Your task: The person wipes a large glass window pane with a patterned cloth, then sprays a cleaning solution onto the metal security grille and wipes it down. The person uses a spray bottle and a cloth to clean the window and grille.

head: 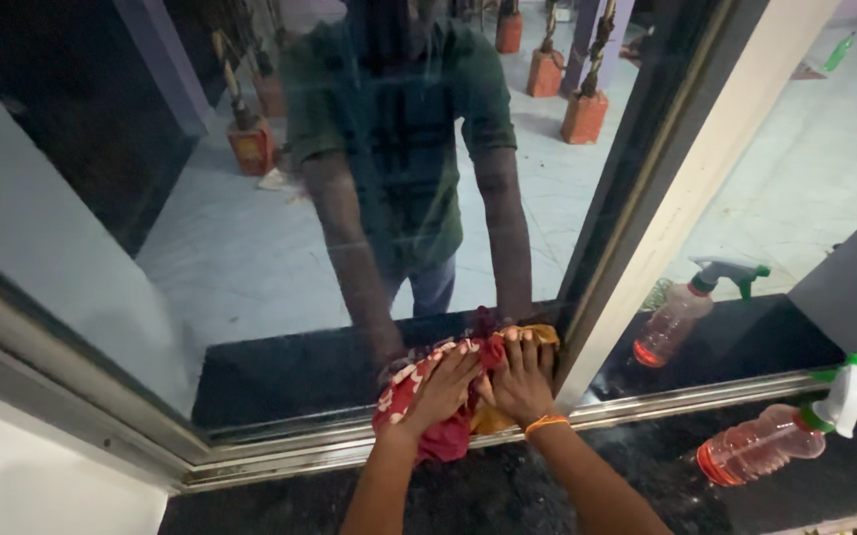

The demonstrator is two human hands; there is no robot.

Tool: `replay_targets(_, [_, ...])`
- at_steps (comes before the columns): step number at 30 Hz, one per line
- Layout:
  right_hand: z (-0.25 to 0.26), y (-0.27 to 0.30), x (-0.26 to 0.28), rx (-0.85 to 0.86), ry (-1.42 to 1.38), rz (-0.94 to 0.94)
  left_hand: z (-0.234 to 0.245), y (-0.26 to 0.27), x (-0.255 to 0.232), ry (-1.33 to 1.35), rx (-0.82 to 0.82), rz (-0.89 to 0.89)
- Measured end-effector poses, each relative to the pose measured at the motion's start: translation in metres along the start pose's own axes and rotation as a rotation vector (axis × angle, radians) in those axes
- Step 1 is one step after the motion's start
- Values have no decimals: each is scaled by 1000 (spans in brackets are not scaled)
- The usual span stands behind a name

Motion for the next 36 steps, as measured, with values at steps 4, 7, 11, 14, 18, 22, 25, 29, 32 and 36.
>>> replay_targets(4, [-13,24,0,77,11,-4,-8,16,-4,19,-40,-45])
replay_targets(7, [-20,35,3,95,19,-2,-4,24,1,32,48,-131])
replay_targets(11, [-24,42,15,72,51,-40,4,28,4,134,12,-128])
replay_targets(14, [-19,39,26,51,34,-66,7,33,7,178,50,-114])
replay_targets(18, [-8,27,45,-38,6,-55,17,51,25,439,53,-93])
replay_targets(22, [-4,16,76,63,5,-76,43,97,65,467,147,-56])
replay_targets(25, [-8,9,114,92,-5,-20,68,141,92,390,139,29])
replay_targets(29, [-22,-3,172,15,-18,66,89,184,124,300,56,52])
replay_targets(32, [-27,-14,206,-39,-40,98,113,214,150,259,30,95])
replay_targets(36, [-25,-32,248,18,-65,204,156,248,178,225,81,299])
Point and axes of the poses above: each hand's wrist, its own y-axis away from the middle knuckle, its own z-axis out of the back of the hand, x = y × z, the point moved 1 cm from there along -y, towards the middle knuckle, and after that the axes turned 4 degrees about -z, right-handed, at the moved point
